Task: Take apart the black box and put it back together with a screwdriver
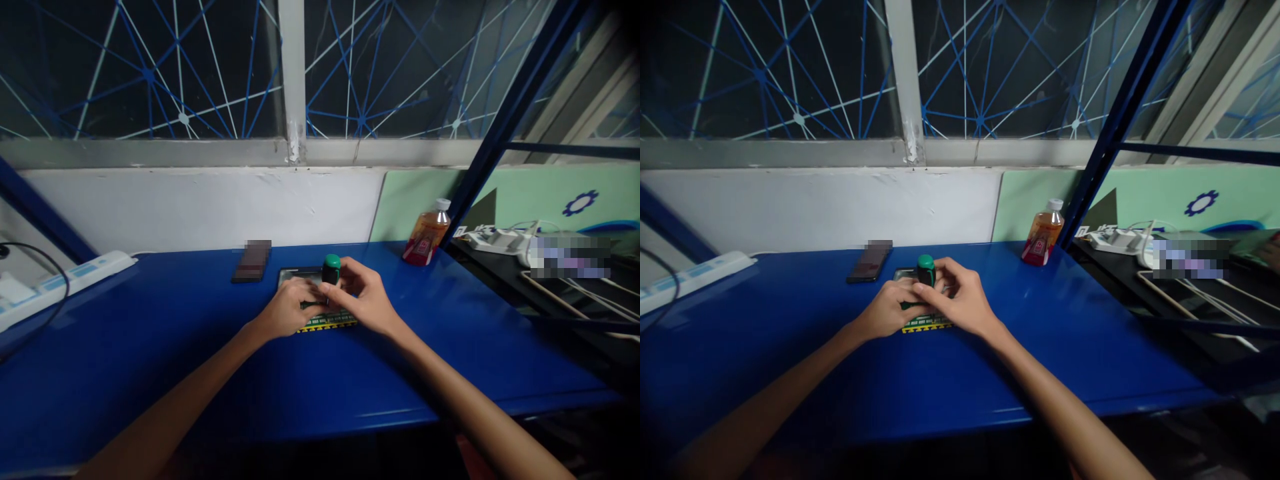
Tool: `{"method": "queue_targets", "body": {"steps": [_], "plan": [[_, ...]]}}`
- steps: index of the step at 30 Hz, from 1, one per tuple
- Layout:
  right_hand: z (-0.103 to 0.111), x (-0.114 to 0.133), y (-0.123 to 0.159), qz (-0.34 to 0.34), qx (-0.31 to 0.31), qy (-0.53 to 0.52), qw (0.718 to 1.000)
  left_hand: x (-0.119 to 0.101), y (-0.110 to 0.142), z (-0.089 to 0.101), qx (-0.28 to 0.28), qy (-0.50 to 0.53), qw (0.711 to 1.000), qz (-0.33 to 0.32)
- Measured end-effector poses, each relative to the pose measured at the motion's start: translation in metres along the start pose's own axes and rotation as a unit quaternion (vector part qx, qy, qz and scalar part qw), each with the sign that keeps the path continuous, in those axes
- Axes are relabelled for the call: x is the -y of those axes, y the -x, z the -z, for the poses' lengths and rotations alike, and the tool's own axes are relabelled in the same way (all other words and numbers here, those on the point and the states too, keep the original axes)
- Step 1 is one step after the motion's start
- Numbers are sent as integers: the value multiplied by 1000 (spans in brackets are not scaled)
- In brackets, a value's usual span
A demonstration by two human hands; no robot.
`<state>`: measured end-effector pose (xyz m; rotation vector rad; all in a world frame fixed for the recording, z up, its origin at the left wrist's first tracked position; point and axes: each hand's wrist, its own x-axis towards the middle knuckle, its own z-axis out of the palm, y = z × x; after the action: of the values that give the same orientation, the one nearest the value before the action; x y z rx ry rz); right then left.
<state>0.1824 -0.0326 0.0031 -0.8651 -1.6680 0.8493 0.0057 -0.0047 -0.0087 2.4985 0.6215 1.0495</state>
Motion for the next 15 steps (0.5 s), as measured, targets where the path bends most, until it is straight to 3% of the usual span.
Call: {"method": "queue_targets", "body": {"steps": [15], "plan": [[-1,-5,-1,-9,-6,49,999,2,2,-3,-7,1,1000,9]]}}
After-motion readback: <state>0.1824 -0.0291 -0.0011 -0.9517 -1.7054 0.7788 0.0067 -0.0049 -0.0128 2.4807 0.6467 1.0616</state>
